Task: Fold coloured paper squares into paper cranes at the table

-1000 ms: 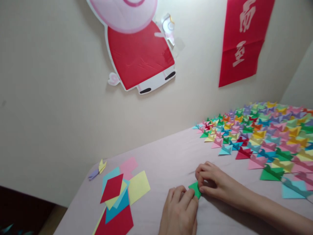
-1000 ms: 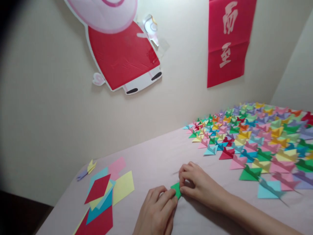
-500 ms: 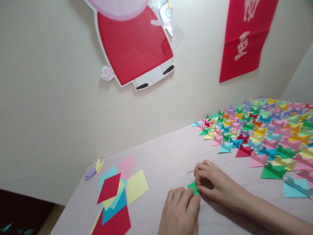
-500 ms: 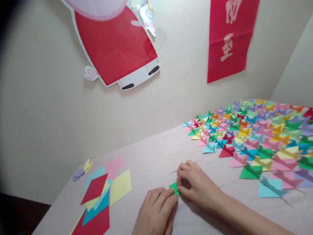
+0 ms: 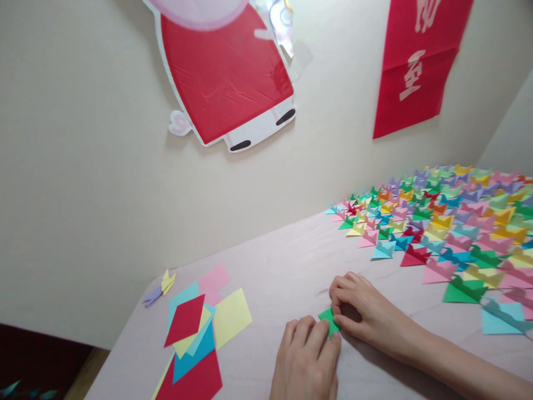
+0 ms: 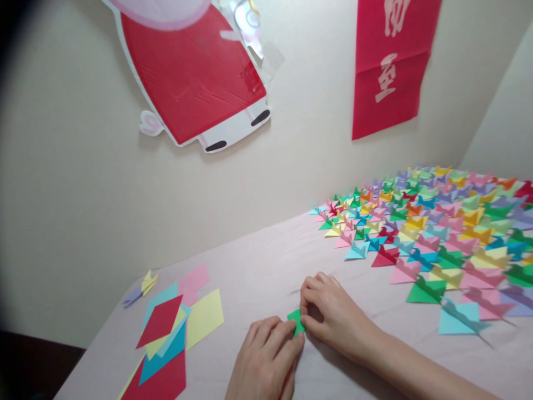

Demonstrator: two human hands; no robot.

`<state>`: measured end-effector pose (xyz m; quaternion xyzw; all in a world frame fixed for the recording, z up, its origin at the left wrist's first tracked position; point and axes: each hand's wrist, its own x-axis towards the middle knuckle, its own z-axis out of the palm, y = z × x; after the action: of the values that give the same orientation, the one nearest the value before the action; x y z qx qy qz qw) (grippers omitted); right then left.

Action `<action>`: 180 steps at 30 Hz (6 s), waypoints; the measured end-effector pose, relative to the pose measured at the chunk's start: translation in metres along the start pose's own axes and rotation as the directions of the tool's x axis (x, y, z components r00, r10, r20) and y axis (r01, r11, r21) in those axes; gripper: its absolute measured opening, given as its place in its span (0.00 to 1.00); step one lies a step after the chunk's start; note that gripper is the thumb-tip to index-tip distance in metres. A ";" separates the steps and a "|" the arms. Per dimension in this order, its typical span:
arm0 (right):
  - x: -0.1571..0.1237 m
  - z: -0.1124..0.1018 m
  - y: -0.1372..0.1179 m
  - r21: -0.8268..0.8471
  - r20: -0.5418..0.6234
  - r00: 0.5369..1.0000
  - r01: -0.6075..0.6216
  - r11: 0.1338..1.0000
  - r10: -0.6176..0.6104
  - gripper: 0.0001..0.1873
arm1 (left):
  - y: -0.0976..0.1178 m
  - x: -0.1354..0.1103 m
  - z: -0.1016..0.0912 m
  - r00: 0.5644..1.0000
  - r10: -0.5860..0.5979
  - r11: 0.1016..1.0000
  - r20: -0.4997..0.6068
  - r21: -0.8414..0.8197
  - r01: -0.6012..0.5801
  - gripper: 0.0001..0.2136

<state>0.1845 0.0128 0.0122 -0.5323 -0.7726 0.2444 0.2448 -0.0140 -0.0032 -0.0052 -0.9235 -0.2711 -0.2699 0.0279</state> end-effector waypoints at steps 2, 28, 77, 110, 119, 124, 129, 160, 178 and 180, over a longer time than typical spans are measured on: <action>0.000 0.000 -0.001 -0.021 0.004 1.000 0.000 1.000 0.000 0.07 | 0.000 0.000 0.001 1.000 -0.006 1.000 0.015 -0.003 0.006 0.11; 0.001 -0.001 0.003 0.014 0.044 0.999 -0.015 1.000 0.014 0.18 | 0.005 -0.006 0.011 0.993 0.004 0.995 -0.122 0.095 0.008 0.11; 0.016 0.002 -0.007 0.033 0.075 0.996 0.049 0.998 -0.051 0.08 | -0.002 0.016 -0.005 0.824 -0.541 0.814 0.169 -0.143 0.563 0.09; 0.021 0.008 -0.009 -0.118 0.110 0.992 0.069 0.991 -0.056 0.05 | 0.001 0.023 -0.004 0.723 -0.635 0.747 0.273 -0.023 0.665 0.07; 0.021 0.008 -0.002 0.008 0.064 0.996 0.054 0.998 -0.055 0.10 | 0.000 0.023 -0.005 0.737 -0.623 0.763 0.262 -0.006 0.647 0.08; 0.017 0.010 -0.014 -0.041 0.021 1.000 -0.014 0.999 0.015 0.06 | 0.001 0.024 -0.005 0.734 -0.626 0.756 0.262 -0.026 0.654 0.07; 0.018 0.013 -0.014 -0.043 0.007 1.000 -0.008 0.999 0.008 0.06 | 0.002 0.025 -0.006 0.743 -0.618 0.760 0.256 -0.047 0.648 0.07; 0.023 0.007 -0.015 -0.047 0.094 0.995 -0.040 0.998 0.045 0.10 | 0.001 0.027 -0.009 0.674 -0.671 0.690 0.310 -0.072 0.720 0.15; 0.005 0.017 -0.029 -0.185 -0.043 0.982 0.175 0.967 -0.186 0.18 | 0.009 0.003 -0.025 0.746 -0.638 0.726 0.188 -0.175 0.665 0.14; 0.004 0.023 -0.030 -0.199 -0.075 0.975 0.192 0.961 -0.211 0.16 | 0.014 -0.001 -0.020 0.732 -0.666 0.710 0.146 -0.179 0.681 0.13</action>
<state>0.1478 0.0049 0.0145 -0.4828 -0.8301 0.1176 0.2530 -0.0169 -0.0193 0.0129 -0.7670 -0.5581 -0.2573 -0.1844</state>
